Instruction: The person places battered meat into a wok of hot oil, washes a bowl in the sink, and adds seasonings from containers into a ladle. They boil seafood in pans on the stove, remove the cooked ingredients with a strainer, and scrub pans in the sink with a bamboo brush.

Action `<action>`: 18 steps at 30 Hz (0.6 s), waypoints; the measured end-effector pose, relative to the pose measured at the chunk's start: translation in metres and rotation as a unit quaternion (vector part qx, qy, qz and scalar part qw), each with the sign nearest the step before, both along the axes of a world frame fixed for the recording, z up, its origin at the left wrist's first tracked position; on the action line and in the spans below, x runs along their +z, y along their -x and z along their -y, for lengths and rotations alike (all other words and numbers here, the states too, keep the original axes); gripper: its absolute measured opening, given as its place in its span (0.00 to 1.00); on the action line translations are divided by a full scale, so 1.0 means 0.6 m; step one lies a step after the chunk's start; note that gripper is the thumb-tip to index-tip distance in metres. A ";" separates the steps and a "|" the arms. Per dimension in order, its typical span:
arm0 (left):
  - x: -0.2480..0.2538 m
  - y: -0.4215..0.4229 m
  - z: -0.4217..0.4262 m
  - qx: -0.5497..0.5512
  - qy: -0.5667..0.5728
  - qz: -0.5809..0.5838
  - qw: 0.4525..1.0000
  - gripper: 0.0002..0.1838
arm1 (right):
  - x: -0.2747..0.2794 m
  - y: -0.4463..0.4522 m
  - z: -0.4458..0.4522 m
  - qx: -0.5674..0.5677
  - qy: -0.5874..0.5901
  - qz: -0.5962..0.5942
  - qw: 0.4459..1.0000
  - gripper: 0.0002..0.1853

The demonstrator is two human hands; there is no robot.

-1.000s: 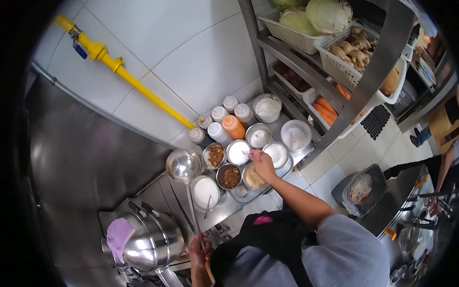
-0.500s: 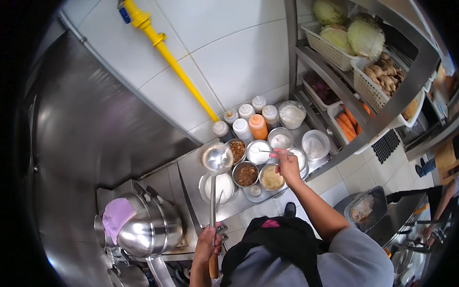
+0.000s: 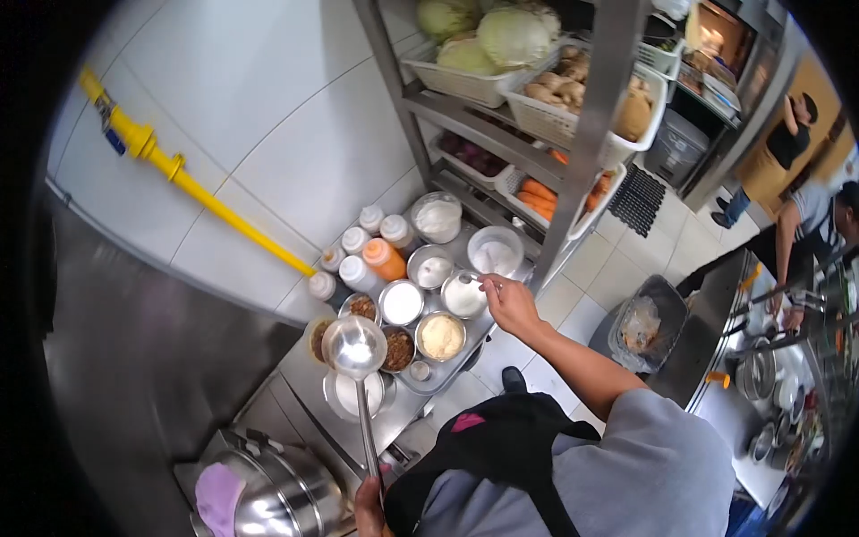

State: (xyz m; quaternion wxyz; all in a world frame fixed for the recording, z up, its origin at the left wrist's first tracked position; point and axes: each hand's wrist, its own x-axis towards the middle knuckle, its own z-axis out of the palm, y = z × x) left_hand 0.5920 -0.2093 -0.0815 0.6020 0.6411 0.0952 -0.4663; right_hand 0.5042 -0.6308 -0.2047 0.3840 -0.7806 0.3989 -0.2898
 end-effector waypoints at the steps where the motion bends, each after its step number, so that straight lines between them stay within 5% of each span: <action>1: 0.010 0.004 0.006 -0.008 0.000 0.001 1.000 0.13 | -0.015 0.005 0.002 0.005 -0.002 -0.030 1.000 0.17; 3: 0.019 0.010 0.014 0.066 -0.030 -0.024 0.997 0.12 | -0.044 0.009 -0.002 0.006 -0.001 -0.061 0.998 0.18; 12: -0.097 -0.039 -0.019 -0.166 0.055 0.019 0.984 0.24 | -0.130 -0.005 -0.017 -0.032 -0.208 0.101 0.972 0.19; 18: -0.042 -0.009 0.013 -0.096 -0.035 0.092 0.990 0.25 | -0.143 0.004 -0.007 -0.029 -0.248 0.138 0.958 0.21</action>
